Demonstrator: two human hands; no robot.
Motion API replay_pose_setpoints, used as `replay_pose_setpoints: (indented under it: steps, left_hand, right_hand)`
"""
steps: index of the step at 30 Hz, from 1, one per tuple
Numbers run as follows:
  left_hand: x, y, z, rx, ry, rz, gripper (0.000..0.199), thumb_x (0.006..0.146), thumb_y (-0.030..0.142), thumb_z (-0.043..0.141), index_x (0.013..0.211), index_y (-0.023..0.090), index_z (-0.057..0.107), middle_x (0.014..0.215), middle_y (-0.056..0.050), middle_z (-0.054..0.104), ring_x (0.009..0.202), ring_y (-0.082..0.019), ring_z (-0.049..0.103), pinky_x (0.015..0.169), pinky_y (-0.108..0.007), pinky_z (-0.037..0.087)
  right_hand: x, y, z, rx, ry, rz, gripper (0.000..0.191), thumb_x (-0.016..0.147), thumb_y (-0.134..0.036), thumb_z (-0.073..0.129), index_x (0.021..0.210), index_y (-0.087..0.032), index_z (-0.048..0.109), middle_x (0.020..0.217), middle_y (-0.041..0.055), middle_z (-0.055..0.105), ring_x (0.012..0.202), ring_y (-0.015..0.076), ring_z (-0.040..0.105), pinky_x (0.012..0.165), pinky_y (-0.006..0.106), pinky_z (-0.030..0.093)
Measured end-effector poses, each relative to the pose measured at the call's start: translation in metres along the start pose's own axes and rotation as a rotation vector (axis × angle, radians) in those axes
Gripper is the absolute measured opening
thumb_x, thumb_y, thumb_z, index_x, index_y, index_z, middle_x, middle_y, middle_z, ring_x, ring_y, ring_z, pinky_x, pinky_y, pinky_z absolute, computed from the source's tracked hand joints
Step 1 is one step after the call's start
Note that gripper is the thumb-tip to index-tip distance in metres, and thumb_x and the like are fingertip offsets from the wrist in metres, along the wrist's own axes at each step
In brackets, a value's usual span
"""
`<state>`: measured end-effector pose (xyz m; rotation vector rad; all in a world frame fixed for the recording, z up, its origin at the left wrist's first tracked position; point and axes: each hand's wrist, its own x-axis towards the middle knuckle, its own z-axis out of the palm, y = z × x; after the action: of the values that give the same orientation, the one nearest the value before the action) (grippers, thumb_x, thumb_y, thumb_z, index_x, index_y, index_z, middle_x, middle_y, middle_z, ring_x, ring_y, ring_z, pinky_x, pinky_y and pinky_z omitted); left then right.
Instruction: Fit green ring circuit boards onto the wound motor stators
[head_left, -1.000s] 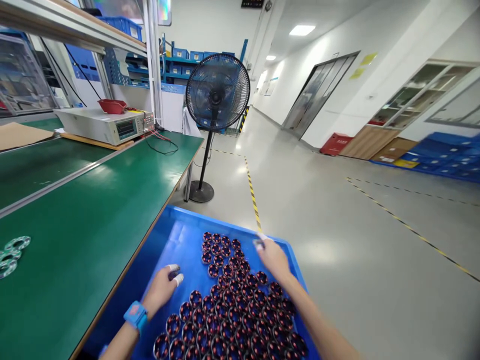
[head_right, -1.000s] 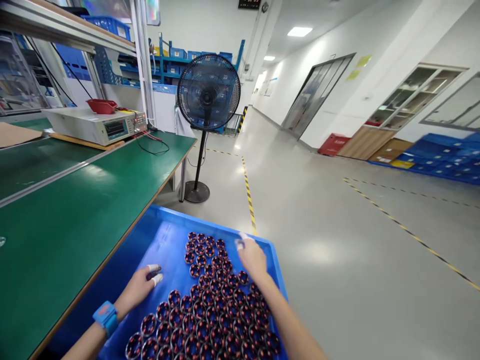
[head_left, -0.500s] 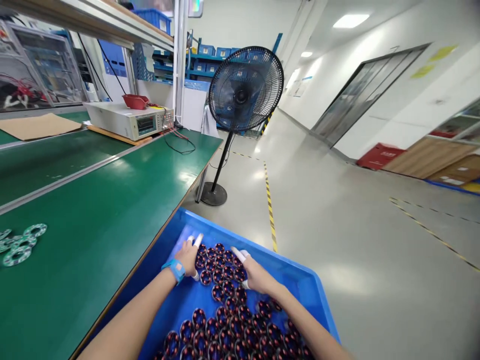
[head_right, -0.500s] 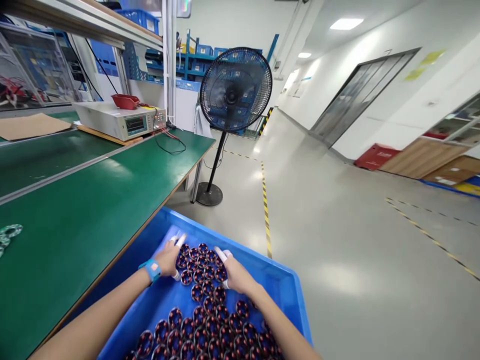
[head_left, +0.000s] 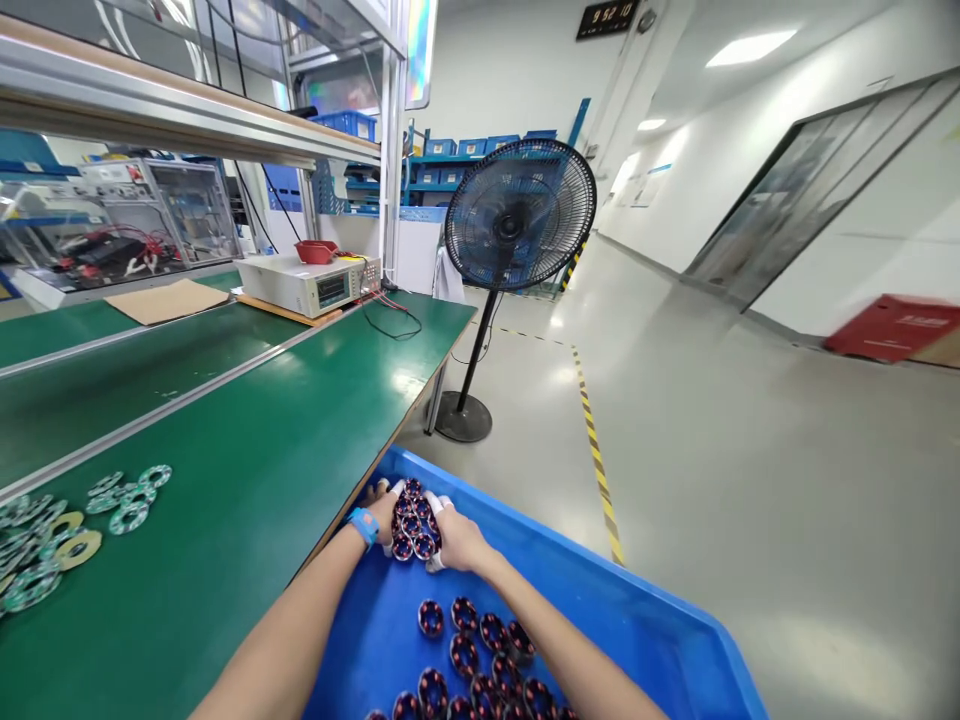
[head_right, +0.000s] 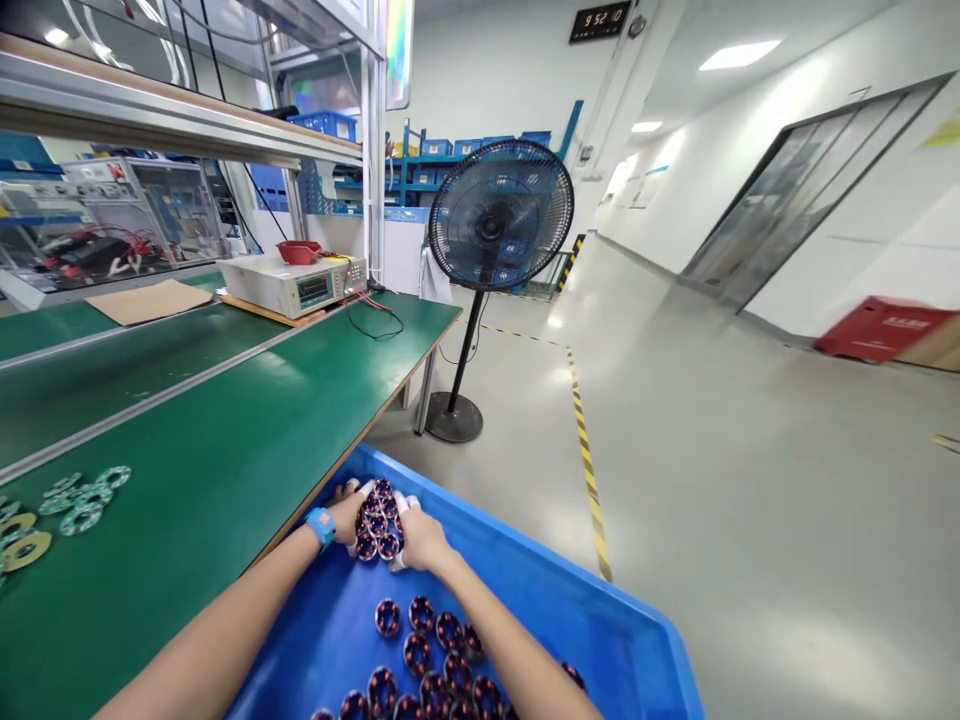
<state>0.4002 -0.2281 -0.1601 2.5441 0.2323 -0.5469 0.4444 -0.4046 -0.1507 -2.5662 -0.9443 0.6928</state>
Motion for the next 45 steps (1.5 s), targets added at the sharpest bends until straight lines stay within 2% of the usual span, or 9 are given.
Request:
replay_pose_setpoints:
  steps: [8,13,17,21,26,31,36,40,45]
  left_hand:
    - [-0.053,0.008,0.033,0.068,-0.012,-0.049,0.126,0.028,0.010,0.080,0.139,0.028,0.023,0.135,-0.012,0.029,0.114,-0.038,0.046,0.095,-0.042,0.042]
    - [-0.079,0.017,0.049,0.072,0.057,-0.177,0.123,0.037,0.018,0.081,0.141,0.021,0.017,0.137,-0.019,0.027,0.114,-0.041,0.046,0.089,-0.047,0.045]
    - [-0.073,0.014,0.045,0.028,0.050,-0.209,0.130,0.035,0.023,0.084,0.142,0.019,0.011,0.143,-0.021,0.018,0.121,-0.041,0.040,0.094,-0.042,0.042]
    - [-0.055,0.008,0.030,-0.017,0.019,-0.171,0.136,0.030,0.023,0.086,0.143,0.016,0.010,0.145,-0.024,0.011,0.127,-0.043,0.032,0.100,-0.040,0.037]
    - [-0.047,0.005,0.013,-0.018,-0.028,-0.123,0.133,0.018,0.018,0.086,0.138,0.023,0.029,0.145,-0.018,0.017,0.127,-0.050,0.024,0.101,-0.051,0.034]
    - [-0.075,0.002,0.035,-0.010,-0.015,-0.117,0.131,0.019,0.019,0.087,0.136,0.019,0.030,0.144,-0.021,0.018,0.122,-0.047,0.036,0.099,-0.047,0.038]
    - [-0.094,0.000,0.059,-0.042,0.109,-0.128,0.104,0.030,0.023,0.086,0.125,0.018,0.043,0.141,-0.021,0.026,0.112,-0.040,0.050,0.093,-0.040,0.045]
    - [-0.090,0.000,0.055,-0.092,0.090,-0.090,0.092,0.029,0.023,0.085,0.114,0.015,0.050,0.138,-0.021,0.031,0.109,-0.040,0.052,0.092,-0.041,0.046]
    - [-0.078,-0.002,0.042,-0.118,0.057,-0.032,0.085,0.038,0.033,0.082,0.114,0.011,0.049,0.133,-0.020,0.037,0.112,-0.044,0.048,0.090,-0.047,0.045]
  right_hand:
    - [-0.044,-0.004,0.029,0.015,-0.050,0.031,0.106,0.052,-0.024,0.076,0.141,-0.017,0.019,0.140,0.0215,0.032,0.123,0.0345,0.042,0.098,0.040,0.037]
    - [-0.056,0.006,0.026,-0.030,-0.028,0.139,0.106,0.057,-0.025,0.074,0.143,-0.018,0.012,0.141,0.0241,0.027,0.121,0.0379,0.043,0.093,0.046,0.039]
    - [-0.037,0.012,0.011,-0.094,-0.051,0.070,0.121,0.051,-0.025,0.079,0.144,-0.023,0.001,0.138,0.0198,0.029,0.116,0.0356,0.047,0.089,0.041,0.042]
    - [-0.011,0.006,0.001,-0.175,-0.139,-0.078,0.124,0.044,-0.016,0.081,0.144,-0.028,0.008,0.131,0.0150,0.038,0.102,0.0316,0.057,0.083,0.035,0.044]
    - [-0.003,-0.010,0.005,-0.237,-0.181,-0.216,0.116,0.044,-0.018,0.080,0.142,-0.025,0.018,0.129,0.0156,0.042,0.106,0.0349,0.054,0.086,0.038,0.043]
    - [-0.028,-0.020,0.027,-0.236,-0.144,-0.182,0.105,0.054,-0.021,0.073,0.142,-0.021,0.017,0.134,0.0209,0.039,0.105,0.0364,0.055,0.086,0.041,0.044]
    - [-0.036,-0.019,0.037,-0.256,-0.123,-0.174,0.098,0.055,-0.010,0.064,0.142,-0.018,0.020,0.139,0.0239,0.034,0.105,0.0359,0.057,0.086,0.041,0.045]
    - [-0.025,-0.003,0.043,-0.199,-0.079,-0.267,0.095,0.054,-0.009,0.055,0.141,-0.020,0.020,0.141,0.0176,0.036,0.118,0.0321,0.048,0.094,0.040,0.041]
    - [0.003,0.019,0.050,0.091,0.014,-0.363,0.088,0.050,-0.029,0.065,0.134,-0.021,0.039,0.129,0.0116,0.052,0.121,0.0355,0.044,0.100,0.041,0.038]
